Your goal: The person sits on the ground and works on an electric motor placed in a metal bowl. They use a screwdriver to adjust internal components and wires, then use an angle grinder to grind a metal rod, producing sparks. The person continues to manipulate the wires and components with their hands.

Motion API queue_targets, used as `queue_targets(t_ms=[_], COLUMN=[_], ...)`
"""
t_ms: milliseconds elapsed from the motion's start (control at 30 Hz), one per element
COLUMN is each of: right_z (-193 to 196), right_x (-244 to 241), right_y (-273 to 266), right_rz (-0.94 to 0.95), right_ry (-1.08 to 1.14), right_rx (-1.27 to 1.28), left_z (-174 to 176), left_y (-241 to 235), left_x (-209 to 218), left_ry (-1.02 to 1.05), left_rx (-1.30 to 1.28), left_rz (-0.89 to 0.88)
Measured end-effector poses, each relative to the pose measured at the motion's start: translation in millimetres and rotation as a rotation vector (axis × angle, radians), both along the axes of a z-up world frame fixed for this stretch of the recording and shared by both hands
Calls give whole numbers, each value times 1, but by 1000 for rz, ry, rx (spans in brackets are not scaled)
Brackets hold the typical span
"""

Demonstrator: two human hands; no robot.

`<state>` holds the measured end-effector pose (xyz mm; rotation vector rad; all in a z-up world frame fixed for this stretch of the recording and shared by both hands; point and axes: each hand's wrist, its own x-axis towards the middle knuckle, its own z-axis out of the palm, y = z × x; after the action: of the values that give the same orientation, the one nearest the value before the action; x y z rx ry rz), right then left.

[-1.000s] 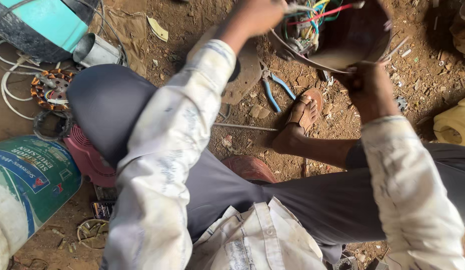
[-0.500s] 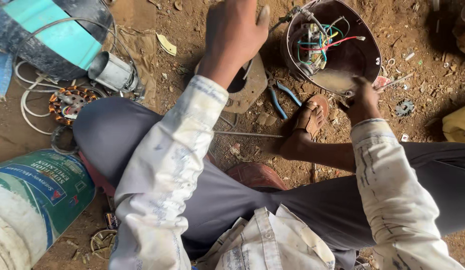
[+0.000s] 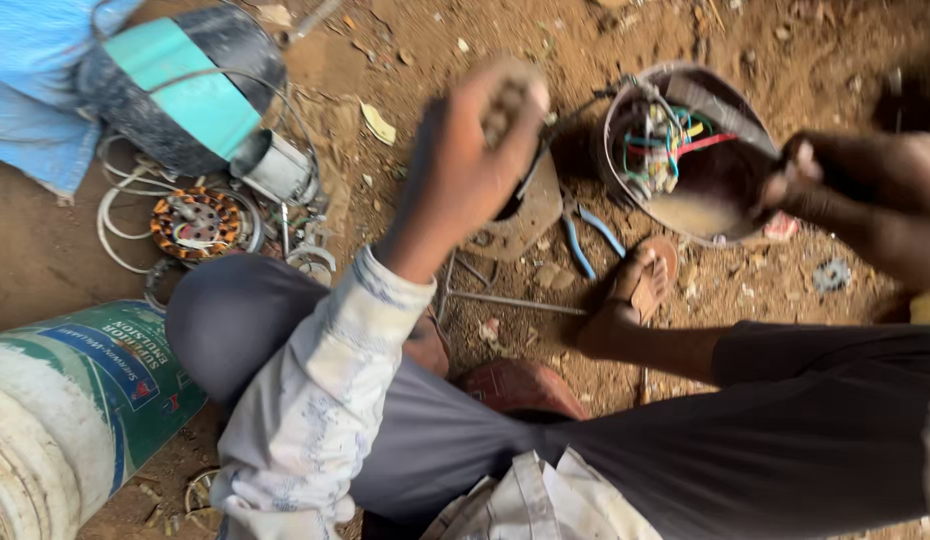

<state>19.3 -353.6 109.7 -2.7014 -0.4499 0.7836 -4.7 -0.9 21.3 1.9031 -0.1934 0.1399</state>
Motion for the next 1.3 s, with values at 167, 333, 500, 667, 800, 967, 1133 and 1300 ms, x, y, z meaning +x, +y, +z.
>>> queue_targets(t_ms=[167, 333, 500, 667, 800, 967, 1133, 1300], right_z=[7, 3, 6, 2, 1, 2, 10, 7], right_x=[8, -11, -11, -7, -11, -13, -13, -11], right_y=[61, 100, 107, 96, 92, 88, 88, 85], right_rz=[150, 190, 98, -4, 43, 32, 5, 42], right_ry=[-66, -285, -405, -284, -298, -302, -325, -293], right_rx=[253, 155, 202, 195, 262, 249, 343, 313], left_z=[-1, -5, 0, 13, 22, 14, 8, 2], left_y=[-10, -9, -14, -19, -20, -16, -15, -16], left_x=[-17, -14, 0, 1, -1, 2, 5, 8], left_ry=[67, 17, 169, 241, 232, 369, 391, 386], left_rx=[-156, -409, -595, -625, -480, -643, -674, -687], left_rz=[-95, -171, -171, -189, -128, -116, -104, -82])
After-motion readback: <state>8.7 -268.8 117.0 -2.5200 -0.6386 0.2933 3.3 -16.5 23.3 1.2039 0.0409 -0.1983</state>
